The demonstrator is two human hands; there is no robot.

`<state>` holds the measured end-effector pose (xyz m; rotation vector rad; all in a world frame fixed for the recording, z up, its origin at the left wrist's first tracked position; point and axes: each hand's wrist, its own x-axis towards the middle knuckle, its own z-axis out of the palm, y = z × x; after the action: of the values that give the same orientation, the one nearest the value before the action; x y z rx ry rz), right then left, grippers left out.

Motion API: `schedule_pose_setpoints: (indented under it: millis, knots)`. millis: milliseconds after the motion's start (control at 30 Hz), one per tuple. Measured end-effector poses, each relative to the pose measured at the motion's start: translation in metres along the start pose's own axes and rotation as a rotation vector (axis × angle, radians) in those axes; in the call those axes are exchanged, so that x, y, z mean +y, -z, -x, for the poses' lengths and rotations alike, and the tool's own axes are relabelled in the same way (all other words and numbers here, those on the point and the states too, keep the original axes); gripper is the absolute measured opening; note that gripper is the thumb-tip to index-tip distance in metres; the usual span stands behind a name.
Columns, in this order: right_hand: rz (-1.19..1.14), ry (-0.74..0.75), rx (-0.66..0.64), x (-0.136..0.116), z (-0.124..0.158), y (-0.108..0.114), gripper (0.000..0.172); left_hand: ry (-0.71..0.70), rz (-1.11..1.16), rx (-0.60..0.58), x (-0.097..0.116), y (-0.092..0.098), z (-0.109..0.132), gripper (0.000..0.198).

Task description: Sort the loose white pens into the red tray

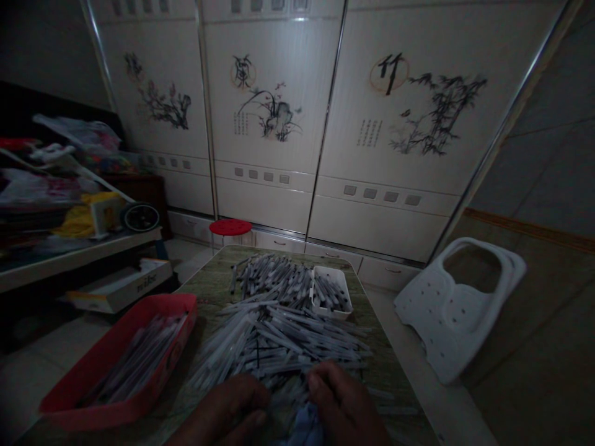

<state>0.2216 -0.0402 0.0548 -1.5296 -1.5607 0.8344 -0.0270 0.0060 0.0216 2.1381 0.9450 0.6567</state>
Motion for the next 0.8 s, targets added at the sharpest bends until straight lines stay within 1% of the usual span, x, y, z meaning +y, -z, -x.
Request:
schedule_pose_setpoints:
  millis: [67, 100, 300, 433, 567, 633, 800]
  knots:
    - [0.025, 0.023, -0.048, 0.001, -0.001, 0.002, 0.048, 0.009, 0.017, -0.007, 0.001, 0.000, 0.001, 0.011]
    - [0.037, 0.024, -0.049, 0.003, -0.001, 0.002, 0.049, 0.006, 0.020, -0.010, 0.001, -0.001, 0.001, 0.011]
    - [0.192, 0.022, -0.009, 0.015, -0.004, -0.006, 0.053, -0.068, -0.026, 0.008, 0.002, -0.006, 0.001, 0.009]
    - [0.182, 0.011, -0.020, 0.009, -0.005, -0.004, 0.054, -0.027, -0.011, -0.034, 0.008, 0.000, 0.001, 0.011]
    - [0.126, 0.028, -0.116, -0.001, -0.003, 0.004, 0.046, 0.012, 0.007, -0.018, 0.008, 0.004, 0.002, 0.011]
    - [0.133, 0.019, -0.135, -0.001, -0.004, 0.005, 0.045, -0.012, 0.007, -0.027, 0.004, 0.002, 0.002, 0.010]
    - [0.188, 0.010, -0.113, 0.007, -0.006, 0.000, 0.051, -0.092, -0.030, -0.025, -0.004, -0.005, 0.002, 0.011]
